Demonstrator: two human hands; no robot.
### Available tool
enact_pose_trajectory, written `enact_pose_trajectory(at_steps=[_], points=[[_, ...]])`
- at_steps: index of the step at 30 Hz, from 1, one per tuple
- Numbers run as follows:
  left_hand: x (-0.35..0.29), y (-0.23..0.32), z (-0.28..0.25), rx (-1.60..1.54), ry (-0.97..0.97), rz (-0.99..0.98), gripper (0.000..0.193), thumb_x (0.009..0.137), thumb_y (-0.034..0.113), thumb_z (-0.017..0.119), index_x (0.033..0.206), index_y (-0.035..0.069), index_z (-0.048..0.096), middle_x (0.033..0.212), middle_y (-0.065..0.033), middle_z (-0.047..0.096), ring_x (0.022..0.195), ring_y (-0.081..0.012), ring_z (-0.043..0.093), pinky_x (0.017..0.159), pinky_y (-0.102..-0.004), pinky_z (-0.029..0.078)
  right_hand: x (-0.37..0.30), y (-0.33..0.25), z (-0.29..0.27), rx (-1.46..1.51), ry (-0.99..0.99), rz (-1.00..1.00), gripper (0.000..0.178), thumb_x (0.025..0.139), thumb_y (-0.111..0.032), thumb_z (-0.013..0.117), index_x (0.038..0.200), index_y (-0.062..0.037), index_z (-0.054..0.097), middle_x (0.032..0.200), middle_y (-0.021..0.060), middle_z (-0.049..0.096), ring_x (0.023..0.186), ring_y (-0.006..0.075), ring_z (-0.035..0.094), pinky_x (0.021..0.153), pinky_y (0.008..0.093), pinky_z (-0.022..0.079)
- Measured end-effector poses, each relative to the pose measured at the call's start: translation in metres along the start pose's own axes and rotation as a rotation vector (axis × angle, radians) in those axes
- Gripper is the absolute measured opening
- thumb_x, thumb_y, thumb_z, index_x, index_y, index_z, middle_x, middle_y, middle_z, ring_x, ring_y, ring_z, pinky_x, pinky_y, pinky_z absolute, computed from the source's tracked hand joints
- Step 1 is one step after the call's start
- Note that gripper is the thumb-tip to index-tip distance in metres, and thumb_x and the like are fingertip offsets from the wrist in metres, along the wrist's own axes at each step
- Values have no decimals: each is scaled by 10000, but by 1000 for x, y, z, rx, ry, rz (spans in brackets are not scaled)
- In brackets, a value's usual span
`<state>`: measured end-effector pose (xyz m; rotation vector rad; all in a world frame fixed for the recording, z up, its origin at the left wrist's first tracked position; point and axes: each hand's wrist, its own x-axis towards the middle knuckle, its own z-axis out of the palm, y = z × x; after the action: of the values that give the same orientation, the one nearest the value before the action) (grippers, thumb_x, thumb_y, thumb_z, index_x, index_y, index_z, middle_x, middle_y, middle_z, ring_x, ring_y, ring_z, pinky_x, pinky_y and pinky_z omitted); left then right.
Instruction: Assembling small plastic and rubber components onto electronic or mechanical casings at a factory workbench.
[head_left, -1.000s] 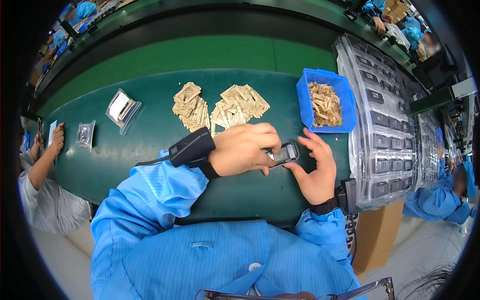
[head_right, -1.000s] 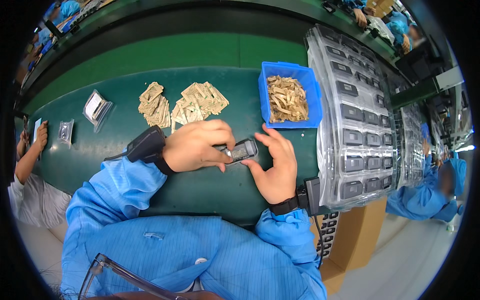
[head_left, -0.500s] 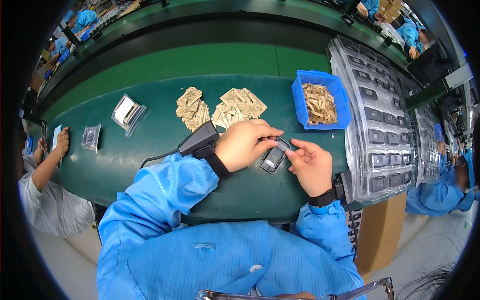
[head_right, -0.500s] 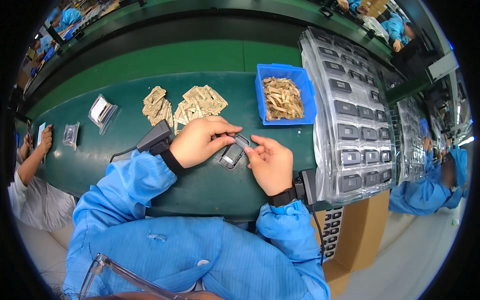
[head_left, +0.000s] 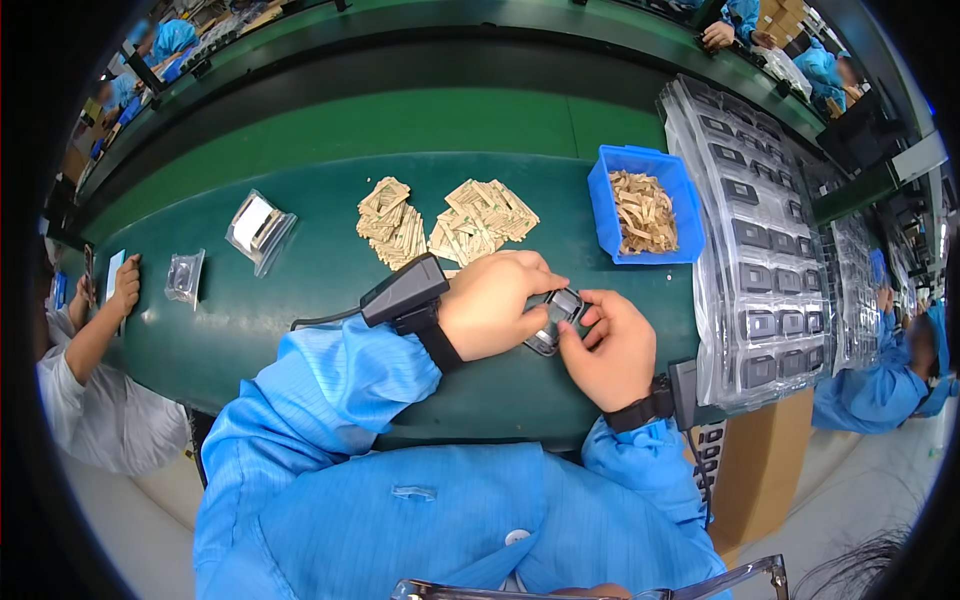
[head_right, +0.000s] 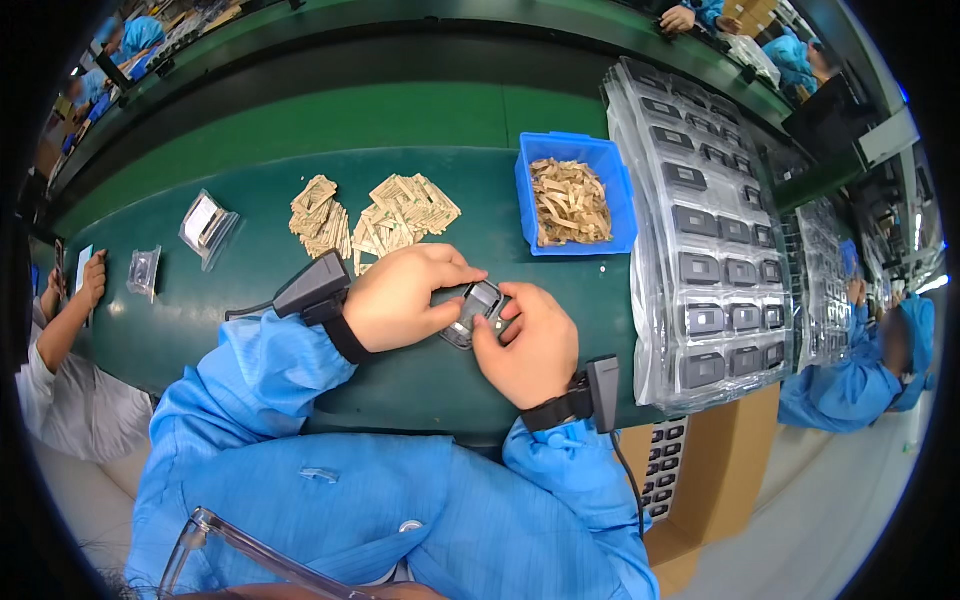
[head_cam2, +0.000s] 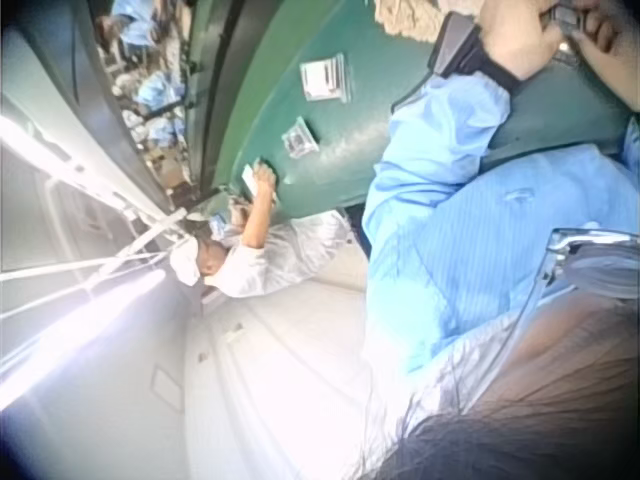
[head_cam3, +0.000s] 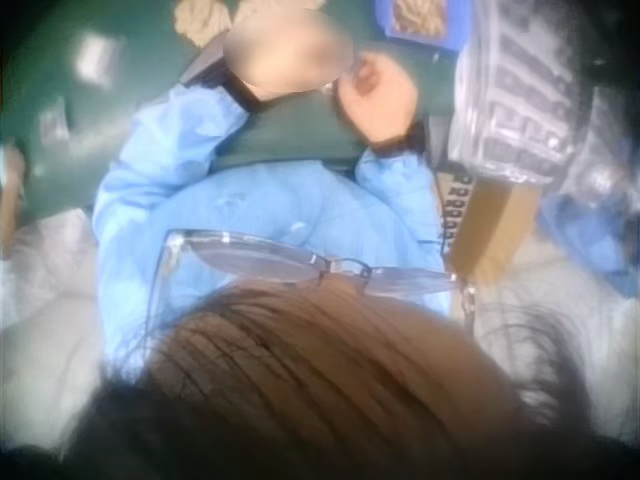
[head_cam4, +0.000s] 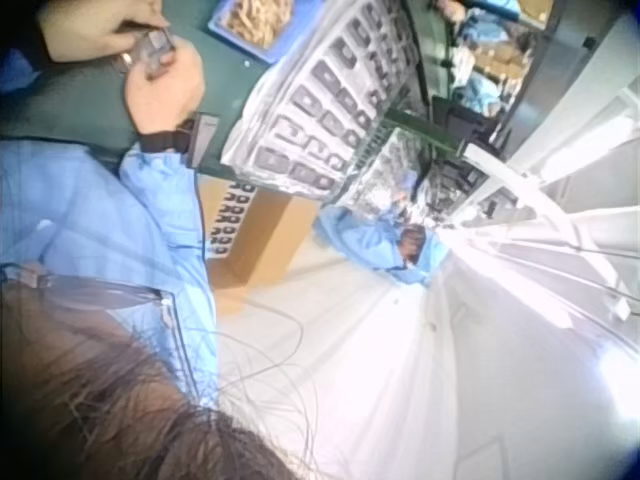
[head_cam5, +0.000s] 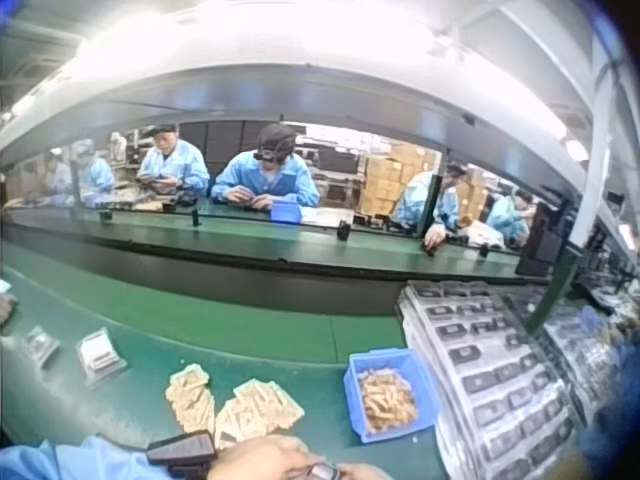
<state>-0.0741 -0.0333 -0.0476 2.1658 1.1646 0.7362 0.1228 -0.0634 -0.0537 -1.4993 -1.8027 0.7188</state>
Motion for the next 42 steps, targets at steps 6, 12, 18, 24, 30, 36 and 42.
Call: enact_pose_trajectory(at_steps=[6,12,18,24,30,36,42], points=[[6,0,14,128,221,-9,189,737,164,696,909,88,711,874,-80,676,797,-289,671,699,-412,536,12,-1,11,-215,79,-147,130,745,-92,654,858,-51,604,741,133,615,594,354,596,555,466,473],[20,-24,47,43,229,-39,136,691,153,683,811,104,724,833,-117,679,780,-329,665,666,-459,523,17,-2,16,-390,67,-157,75,807,-78,592,774,-58,527,701,215,582,681,454,583,581,522,444],[14,0,23,-6,419,351,216,750,181,690,952,109,716,815,-77,635,810,-302,643,646,-422,507,20,1,0,500,-186,20,191,938,46,520,1116,-2,572,946,59,637,627,88,562,522,217,447],[10,18,-17,-314,522,168,152,850,155,702,961,54,724,856,-101,684,779,-260,665,678,-346,521,71,44,4,629,-43,-79,201,1026,-110,523,1209,-27,531,1027,98,675,533,38,548,438,145,409],[12,12,-18,-346,471,181,126,848,160,704,839,35,716,784,-105,676,779,-275,643,693,-374,500,65,62,-5,910,-207,33,442,1002,-254,573,1374,-104,388,1368,217,433,1190,388,492,912,545,513],[16,7,-2,-333,470,209,106,819,135,711,815,29,705,758,-109,652,759,-296,632,685,-399,488,50,33,0,953,-97,-123,217,976,-156,646,1073,35,611,999,170,673,858,237,673,803,339,572],[25,-13,10,-290,514,270,157,772,178,732,845,50,677,839,-140,644,818,-349,642,676,-401,503,50,24,1,921,-143,-121,147,956,-85,660,1013,42,609,959,154,679,831,221,677,768,331,578]])
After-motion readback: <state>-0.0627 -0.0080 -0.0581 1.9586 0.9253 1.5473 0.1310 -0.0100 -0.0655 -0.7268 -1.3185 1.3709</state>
